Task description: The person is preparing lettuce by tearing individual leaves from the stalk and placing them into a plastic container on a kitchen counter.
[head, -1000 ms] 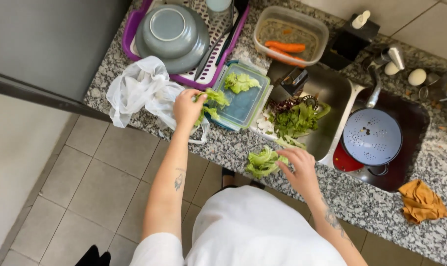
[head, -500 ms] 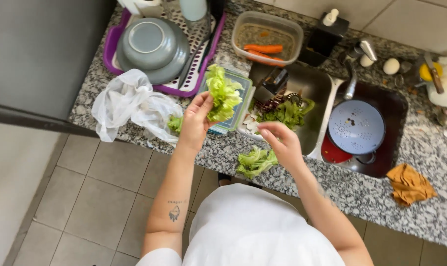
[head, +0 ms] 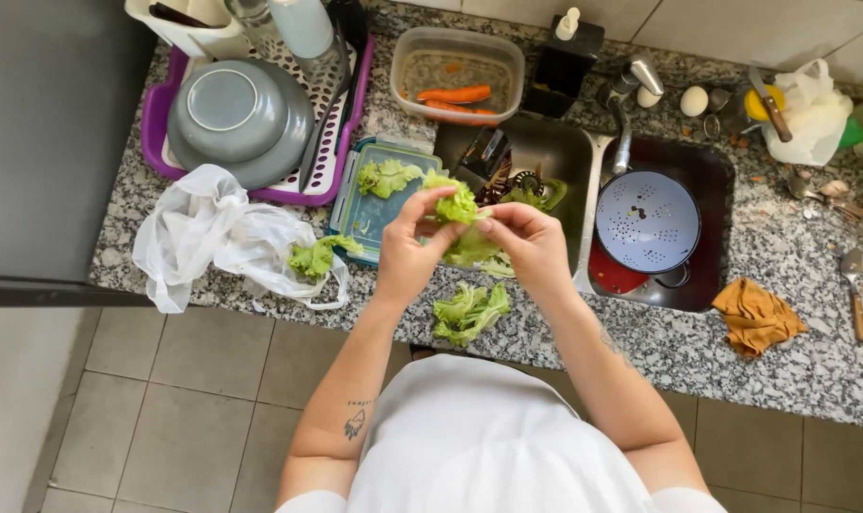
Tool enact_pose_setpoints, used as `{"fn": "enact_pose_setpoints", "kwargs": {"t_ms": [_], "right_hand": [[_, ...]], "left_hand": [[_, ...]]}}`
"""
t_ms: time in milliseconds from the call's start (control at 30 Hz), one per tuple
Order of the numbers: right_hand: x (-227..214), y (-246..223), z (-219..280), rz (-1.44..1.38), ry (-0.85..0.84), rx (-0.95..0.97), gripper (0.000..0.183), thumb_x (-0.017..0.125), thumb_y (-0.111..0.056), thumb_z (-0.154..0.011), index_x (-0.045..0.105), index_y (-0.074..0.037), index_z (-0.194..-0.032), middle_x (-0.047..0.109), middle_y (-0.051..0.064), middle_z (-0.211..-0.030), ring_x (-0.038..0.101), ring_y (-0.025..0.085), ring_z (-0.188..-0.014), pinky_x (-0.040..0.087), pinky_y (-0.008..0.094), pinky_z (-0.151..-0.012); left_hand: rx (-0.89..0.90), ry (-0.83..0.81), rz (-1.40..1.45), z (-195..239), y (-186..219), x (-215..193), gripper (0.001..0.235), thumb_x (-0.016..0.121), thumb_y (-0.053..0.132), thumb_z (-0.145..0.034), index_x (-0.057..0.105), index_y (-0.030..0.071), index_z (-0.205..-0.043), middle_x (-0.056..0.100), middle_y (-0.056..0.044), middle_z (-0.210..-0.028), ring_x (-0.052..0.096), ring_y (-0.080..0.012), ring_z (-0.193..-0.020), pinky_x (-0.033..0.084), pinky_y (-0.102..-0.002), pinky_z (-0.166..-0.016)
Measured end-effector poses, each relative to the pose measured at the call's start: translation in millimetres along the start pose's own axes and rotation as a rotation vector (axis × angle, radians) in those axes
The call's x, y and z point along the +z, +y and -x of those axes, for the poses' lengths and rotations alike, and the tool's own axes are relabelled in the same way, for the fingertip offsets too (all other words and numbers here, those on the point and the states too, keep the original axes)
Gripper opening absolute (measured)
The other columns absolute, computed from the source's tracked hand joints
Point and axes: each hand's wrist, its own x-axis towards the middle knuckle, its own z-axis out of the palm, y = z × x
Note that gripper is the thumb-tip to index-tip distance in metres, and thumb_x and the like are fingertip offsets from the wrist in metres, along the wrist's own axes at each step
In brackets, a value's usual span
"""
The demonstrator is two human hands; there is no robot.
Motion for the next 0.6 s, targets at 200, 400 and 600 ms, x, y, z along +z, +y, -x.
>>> {"fn": "enact_pose_setpoints", "kwargs": {"t_ms": [200,400,600], "right_hand": [[-28.0,19.5,-7.8,-0.251,0.095,0.078,0.013,0.066,-0.014,-0.086,0.066,-0.003,-0.094,0.063,0.003,-0.072,0.061,0.006,-0.063,0.053,0.019,-0.059],[-49.9,33.0,-12.6,-0.369,0.153,0.090,0.013,0.061,-0.016,-0.090,0.060,-0.005,-0.096,0.062,0.004,-0.073,0.061,0.006,-0.061,0.050,0.016,-0.055],[-54.0,23.2,-4.0,-0.463,0.159,0.078,0.012,0.056,-0.017,-0.091,0.056,-0.006,-0.096,0.064,0.006,-0.075,0.064,0.009,-0.061,0.052,0.018,-0.053]], "left_hand": [[-0.048,-0.010,0.157,-15.4,-12.5,9.8,0.017,0.060,0.018,-0.092,0.068,0.017,-0.108,0.071,-0.005,-0.083,0.064,-0.0060,-0.071,0.055,-0.021,-0.067],[-0.135,-0.037,0.315,-21.2,-25.9,21.0,0.021,0.064,0.015,-0.089,0.064,0.010,-0.109,0.071,-0.007,-0.087,0.065,-0.0069,-0.067,0.054,-0.018,-0.064],[-0.196,-0.105,0.406,-14.2,-23.9,29.8,0.026,0.063,0.011,-0.089,0.058,0.007,-0.114,0.070,-0.007,-0.092,0.069,-0.0116,-0.073,0.054,-0.018,-0.067]]}}
